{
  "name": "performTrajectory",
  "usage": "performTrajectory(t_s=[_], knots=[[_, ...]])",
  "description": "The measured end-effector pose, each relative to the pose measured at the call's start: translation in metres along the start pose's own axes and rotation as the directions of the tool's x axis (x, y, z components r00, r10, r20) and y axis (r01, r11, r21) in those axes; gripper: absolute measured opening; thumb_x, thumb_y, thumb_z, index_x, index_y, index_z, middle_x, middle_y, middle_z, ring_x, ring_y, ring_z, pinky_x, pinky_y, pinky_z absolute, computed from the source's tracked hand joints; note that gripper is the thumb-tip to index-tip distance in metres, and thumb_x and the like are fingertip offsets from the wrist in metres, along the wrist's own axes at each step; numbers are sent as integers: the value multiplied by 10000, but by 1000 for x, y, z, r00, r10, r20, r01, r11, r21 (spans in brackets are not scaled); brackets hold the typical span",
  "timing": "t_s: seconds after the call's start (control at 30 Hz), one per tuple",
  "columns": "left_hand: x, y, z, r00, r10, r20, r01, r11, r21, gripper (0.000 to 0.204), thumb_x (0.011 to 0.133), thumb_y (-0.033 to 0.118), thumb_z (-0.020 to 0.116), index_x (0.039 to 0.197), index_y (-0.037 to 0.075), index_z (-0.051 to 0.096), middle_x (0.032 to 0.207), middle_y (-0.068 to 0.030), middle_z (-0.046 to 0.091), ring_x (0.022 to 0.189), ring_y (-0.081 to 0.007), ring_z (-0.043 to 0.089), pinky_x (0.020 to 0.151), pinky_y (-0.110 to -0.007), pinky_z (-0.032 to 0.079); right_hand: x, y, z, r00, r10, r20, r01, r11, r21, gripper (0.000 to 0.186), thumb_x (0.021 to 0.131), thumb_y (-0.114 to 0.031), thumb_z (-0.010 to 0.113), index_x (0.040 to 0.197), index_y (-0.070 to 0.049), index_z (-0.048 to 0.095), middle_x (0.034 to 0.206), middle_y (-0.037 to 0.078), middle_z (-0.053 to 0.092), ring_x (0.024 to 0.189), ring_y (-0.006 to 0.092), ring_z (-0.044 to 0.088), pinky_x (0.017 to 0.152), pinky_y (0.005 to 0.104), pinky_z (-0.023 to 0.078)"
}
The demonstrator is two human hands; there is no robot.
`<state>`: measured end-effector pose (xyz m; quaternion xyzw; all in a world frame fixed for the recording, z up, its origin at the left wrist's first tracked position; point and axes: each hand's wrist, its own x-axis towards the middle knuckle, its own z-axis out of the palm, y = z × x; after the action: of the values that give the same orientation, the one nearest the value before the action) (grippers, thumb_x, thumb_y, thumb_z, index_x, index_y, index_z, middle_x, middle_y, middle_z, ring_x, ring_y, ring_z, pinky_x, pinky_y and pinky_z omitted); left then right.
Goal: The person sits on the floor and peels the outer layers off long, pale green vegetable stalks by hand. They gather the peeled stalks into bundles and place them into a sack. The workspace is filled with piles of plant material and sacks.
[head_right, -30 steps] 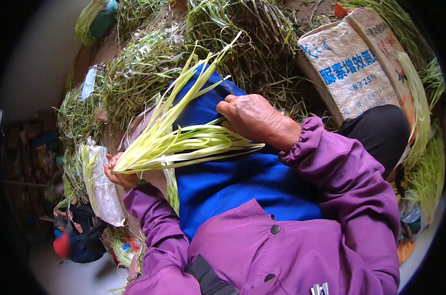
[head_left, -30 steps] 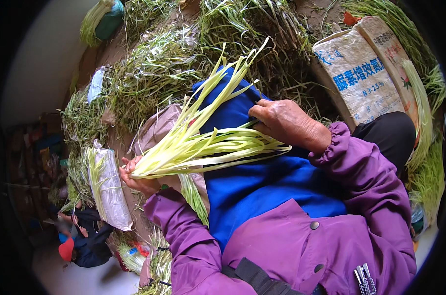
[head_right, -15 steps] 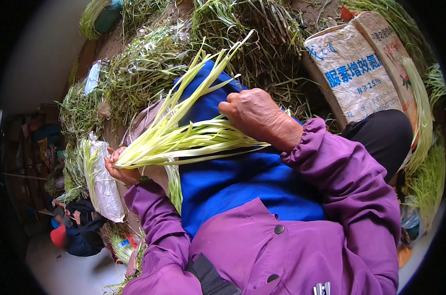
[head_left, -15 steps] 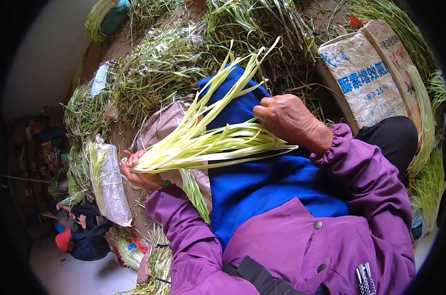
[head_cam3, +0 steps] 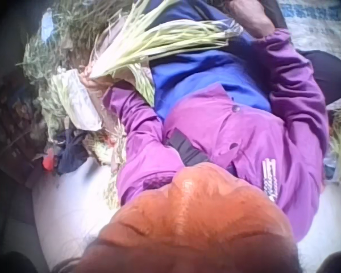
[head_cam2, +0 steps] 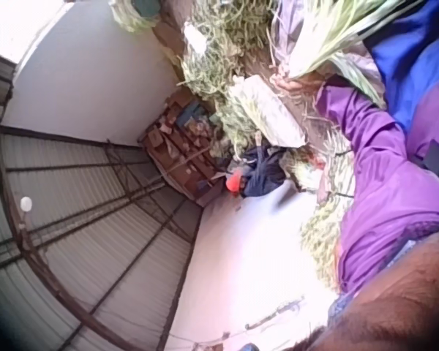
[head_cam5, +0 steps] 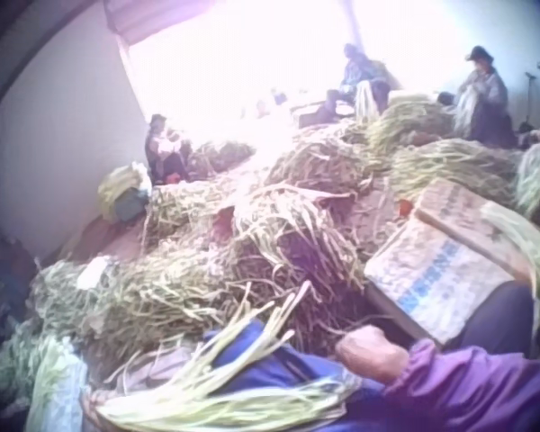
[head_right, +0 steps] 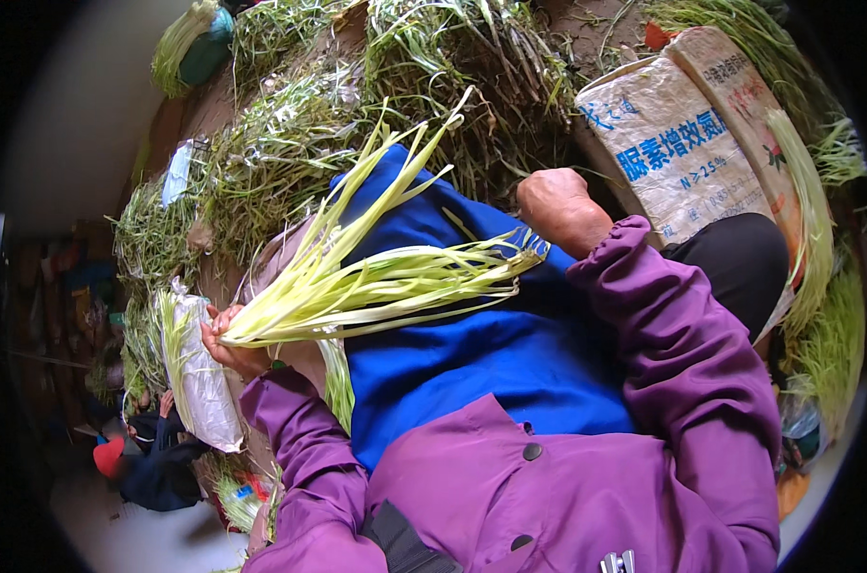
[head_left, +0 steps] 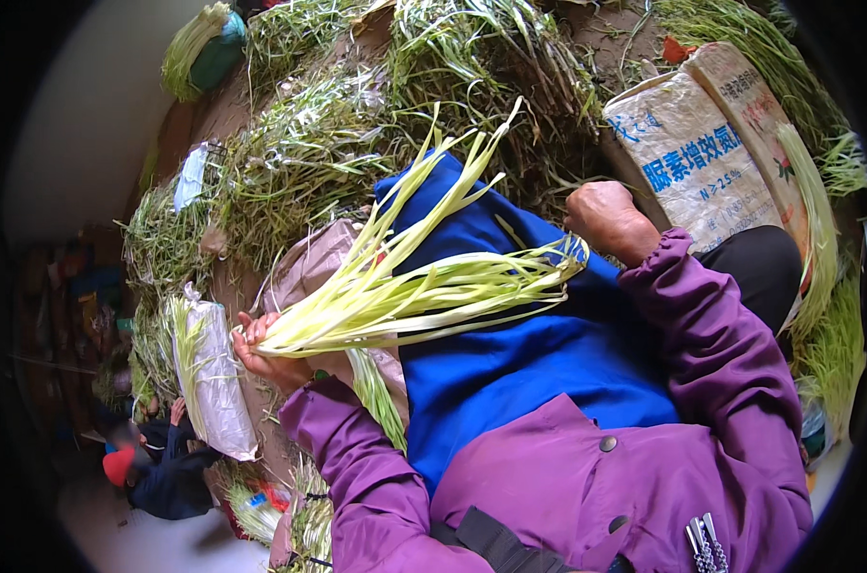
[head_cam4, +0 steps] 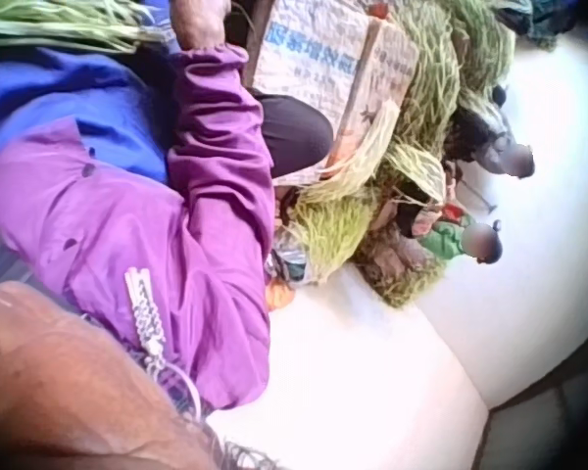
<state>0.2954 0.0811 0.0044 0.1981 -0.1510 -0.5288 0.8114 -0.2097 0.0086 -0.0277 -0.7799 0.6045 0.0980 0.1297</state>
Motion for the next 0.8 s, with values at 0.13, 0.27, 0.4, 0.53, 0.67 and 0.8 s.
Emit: performTrajectory(t_s=[0.13,0.27,0.4,0.53,0.67,0.8], knots=[[-5,-5,8,997,10,-71,-8,1000,28,269,921,248,501,1008,6,582,589,62,479,569,-91,448,686,-293,381,-1,22,-25,989,-20,-143,39,991,128,278,803,-321,634,761,-47,650,736,155,644,781,344,640,682,437,507],[0,5,-10,999,19,-43,-16,998,66,263,928,243,495,1012,5,568,586,57,472,553,-87,429,664,-284,376,8,26,-42,884,-39,-465,212,922,325,192,826,-187,627,975,-71,593,1054,117,608,919,320,611,754,399,506],[-1,2,-6,999,10,-51,-5,995,98,276,935,258,491,1009,4,568,596,57,479,558,-82,442,667,-282,376,39,0,-48,664,-230,-711,555,789,264,366,758,-107,635,1117,-77,572,1185,83,556,955,284,615,817,374,511],[-1,-1,-1,998,3,-58,2,996,84,290,935,264,496,1032,1,570,606,59,492,566,-85,459,673,-287,377,76,-11,-33,739,-277,-614,536,793,288,298,761,-110,614,1054,-62,583,1066,118,594,898,309,622,767,399,513],[0,0,-3,997,-1,-73,5,999,54,304,934,270,496,1039,-7,567,607,60,496,576,-84,463,668,-280,376,84,-7,-17,796,-304,-523,504,812,295,151,805,-175,604,895,-54,598,829,126,601,804,321,616,698,413,496],[-5,0,0,994,20,-108,-10,996,84,306,938,269,495,1040,-10,565,605,52,493,571,-91,453,658,-282,380,67,-3,-12,858,-296,-420,427,865,263,166,844,-205,558,842,-43,596,786,145,608,770,322,625,664,432,495]])
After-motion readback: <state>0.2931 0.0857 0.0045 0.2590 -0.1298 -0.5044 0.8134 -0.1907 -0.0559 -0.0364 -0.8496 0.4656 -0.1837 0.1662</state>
